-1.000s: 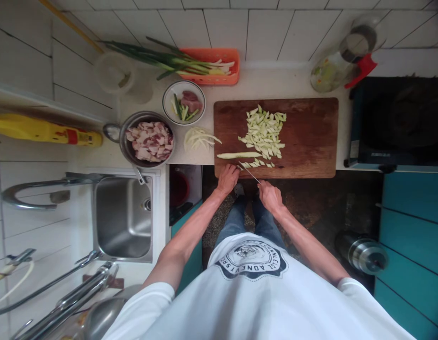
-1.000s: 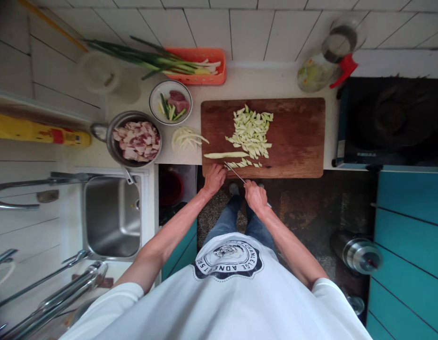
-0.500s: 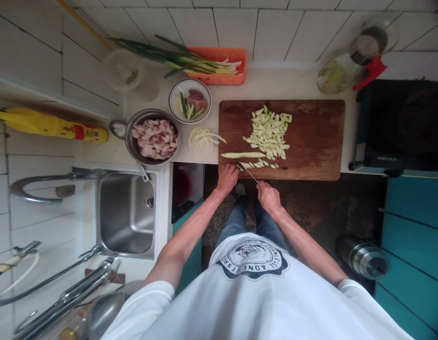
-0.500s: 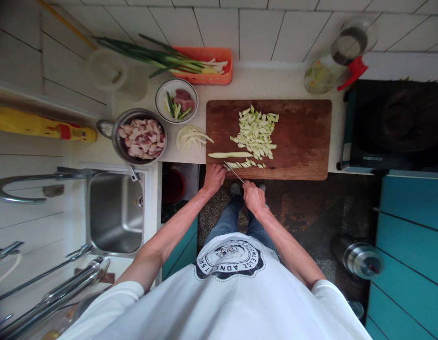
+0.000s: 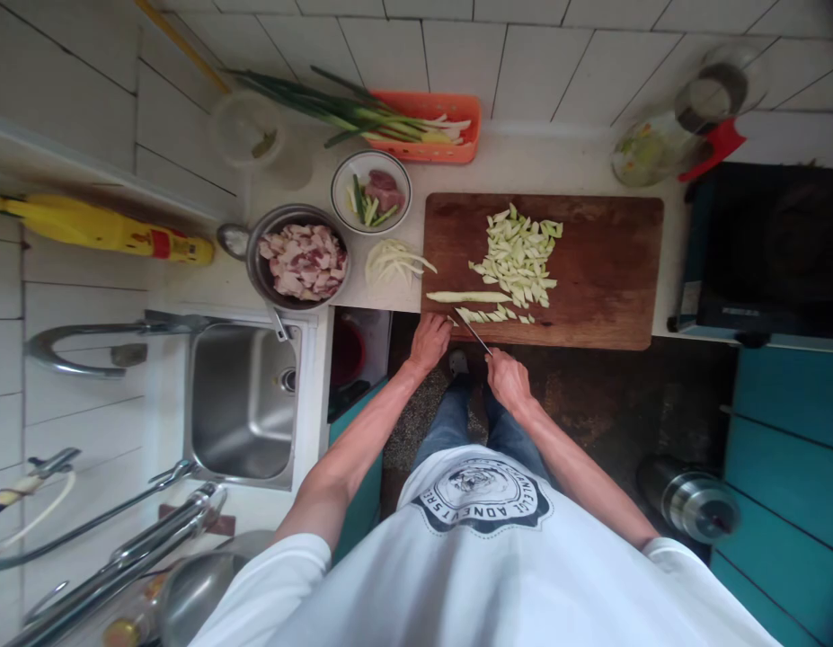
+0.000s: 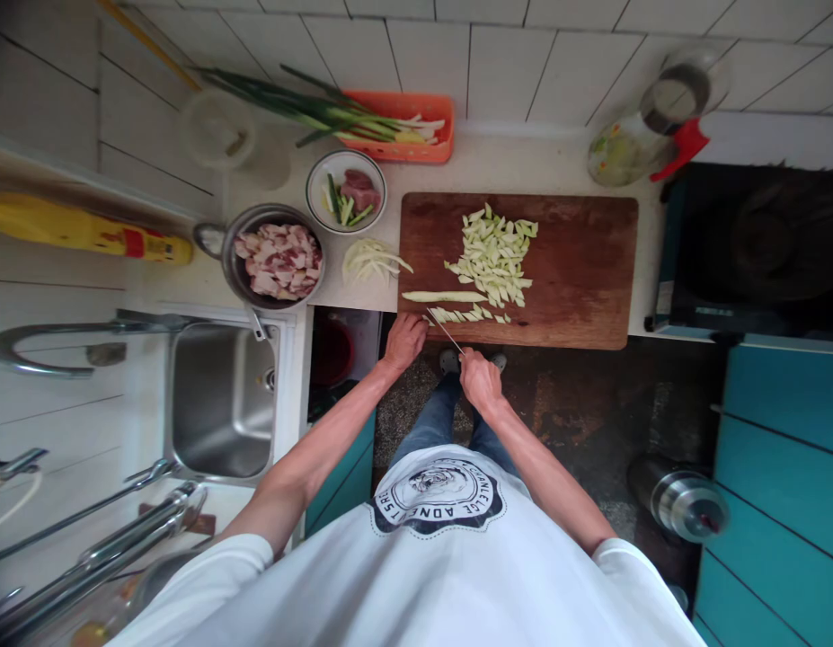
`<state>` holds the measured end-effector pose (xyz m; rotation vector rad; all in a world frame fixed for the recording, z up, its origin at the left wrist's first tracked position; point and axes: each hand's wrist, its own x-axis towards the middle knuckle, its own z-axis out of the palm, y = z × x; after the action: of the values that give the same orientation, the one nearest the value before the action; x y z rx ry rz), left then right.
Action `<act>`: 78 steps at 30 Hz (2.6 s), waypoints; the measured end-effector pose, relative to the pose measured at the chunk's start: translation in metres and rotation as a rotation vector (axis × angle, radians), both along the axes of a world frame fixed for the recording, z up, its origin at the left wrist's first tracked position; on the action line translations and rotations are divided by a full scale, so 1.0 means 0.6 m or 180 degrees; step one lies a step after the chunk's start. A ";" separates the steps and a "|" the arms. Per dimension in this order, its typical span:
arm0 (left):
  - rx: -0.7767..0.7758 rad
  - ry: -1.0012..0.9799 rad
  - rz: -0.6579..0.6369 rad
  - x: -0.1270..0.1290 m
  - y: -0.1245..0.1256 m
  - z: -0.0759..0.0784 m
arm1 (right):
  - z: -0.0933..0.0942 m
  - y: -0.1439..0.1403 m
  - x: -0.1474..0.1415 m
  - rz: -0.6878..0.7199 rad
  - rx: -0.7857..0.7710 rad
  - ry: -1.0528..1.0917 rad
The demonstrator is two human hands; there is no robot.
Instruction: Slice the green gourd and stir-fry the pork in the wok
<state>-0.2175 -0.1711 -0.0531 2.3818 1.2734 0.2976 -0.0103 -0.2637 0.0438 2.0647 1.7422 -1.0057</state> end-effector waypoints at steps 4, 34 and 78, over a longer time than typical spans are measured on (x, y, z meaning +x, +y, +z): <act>0.0011 -0.0012 0.0129 -0.016 -0.003 -0.007 | 0.012 -0.003 -0.001 0.0053 0.0002 0.0043; -0.0078 -0.0566 0.2121 0.088 0.053 0.023 | -0.012 -0.025 0.170 0.0534 -0.0010 0.0315; -0.0820 -0.3087 0.3563 0.034 0.016 0.231 | -0.067 0.239 0.239 0.0785 0.0280 0.0743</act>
<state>-0.1971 -0.1616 0.0854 0.8122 1.7445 1.2872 0.1330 -0.1206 0.0036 1.7803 2.1298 -1.1472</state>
